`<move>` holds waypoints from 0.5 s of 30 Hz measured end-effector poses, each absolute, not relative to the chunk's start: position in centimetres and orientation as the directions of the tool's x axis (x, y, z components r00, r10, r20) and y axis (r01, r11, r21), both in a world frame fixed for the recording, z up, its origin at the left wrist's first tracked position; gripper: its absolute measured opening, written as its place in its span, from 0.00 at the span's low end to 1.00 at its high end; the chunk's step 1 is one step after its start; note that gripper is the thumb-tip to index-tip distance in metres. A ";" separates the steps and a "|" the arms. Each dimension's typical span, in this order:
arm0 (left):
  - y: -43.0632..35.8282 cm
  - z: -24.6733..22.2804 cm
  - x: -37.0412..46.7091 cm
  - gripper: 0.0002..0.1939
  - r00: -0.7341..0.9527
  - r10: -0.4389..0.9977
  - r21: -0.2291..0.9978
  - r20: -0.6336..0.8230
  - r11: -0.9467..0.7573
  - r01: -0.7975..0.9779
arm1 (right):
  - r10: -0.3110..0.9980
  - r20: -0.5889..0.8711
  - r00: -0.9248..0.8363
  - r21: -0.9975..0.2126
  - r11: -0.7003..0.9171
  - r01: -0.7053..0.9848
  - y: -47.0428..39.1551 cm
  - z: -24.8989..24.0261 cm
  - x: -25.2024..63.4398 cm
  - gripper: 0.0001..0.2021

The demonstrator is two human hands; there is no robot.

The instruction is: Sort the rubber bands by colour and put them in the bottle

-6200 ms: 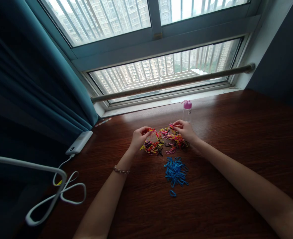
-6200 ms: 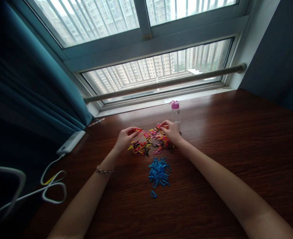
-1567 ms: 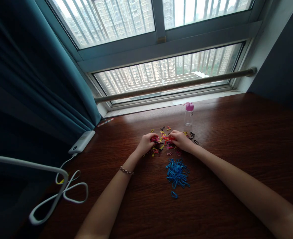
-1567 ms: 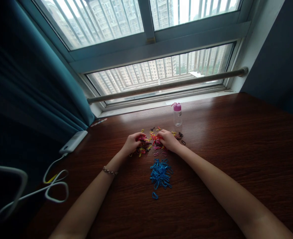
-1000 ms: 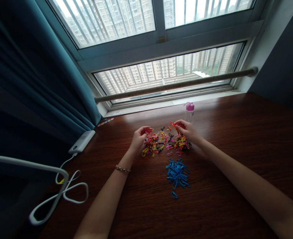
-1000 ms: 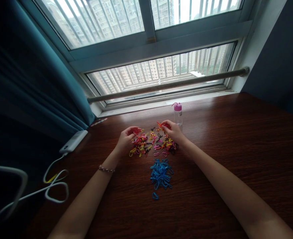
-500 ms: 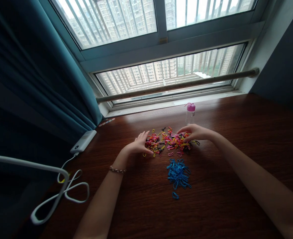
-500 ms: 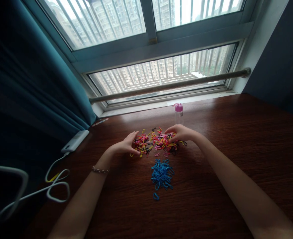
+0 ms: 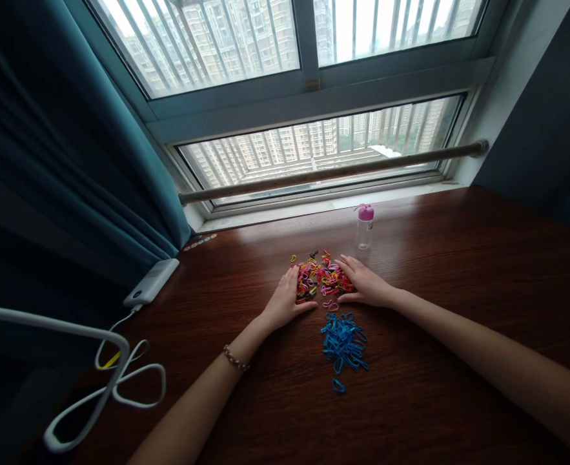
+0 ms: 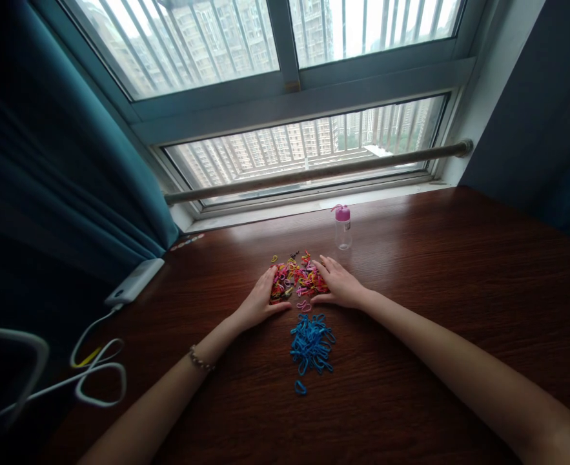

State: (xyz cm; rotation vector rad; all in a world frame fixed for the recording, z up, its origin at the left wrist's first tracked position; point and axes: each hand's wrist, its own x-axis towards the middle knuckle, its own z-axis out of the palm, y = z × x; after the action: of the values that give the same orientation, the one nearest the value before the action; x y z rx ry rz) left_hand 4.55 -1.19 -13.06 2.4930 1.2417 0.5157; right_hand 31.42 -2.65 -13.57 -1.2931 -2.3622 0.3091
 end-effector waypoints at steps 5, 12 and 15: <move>1.6 -13.1 8.4 0.32 0.515 0.806 0.531 0.294 -0.585 0.613 | 0.806 0.373 -0.459 -0.433 0.589 0.683 1.1 -13.6 26.8 0.38; 3.0 -10.9 7.2 0.18 0.428 0.845 0.677 0.320 -0.520 0.521 | 0.794 0.464 -0.392 -0.576 0.607 0.547 2.4 -12.0 26.9 0.29; 1.6 -10.6 5.2 0.27 0.494 0.814 0.627 0.305 -0.562 0.540 | 0.773 0.431 -0.466 -0.494 0.634 0.595 0.0 -11.7 28.0 0.39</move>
State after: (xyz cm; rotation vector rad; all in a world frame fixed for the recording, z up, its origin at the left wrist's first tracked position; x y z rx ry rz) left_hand 5.15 1.63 -10.58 2.2887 1.1180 0.8146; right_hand 28.03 0.01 -11.73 -1.0629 -2.2192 0.3635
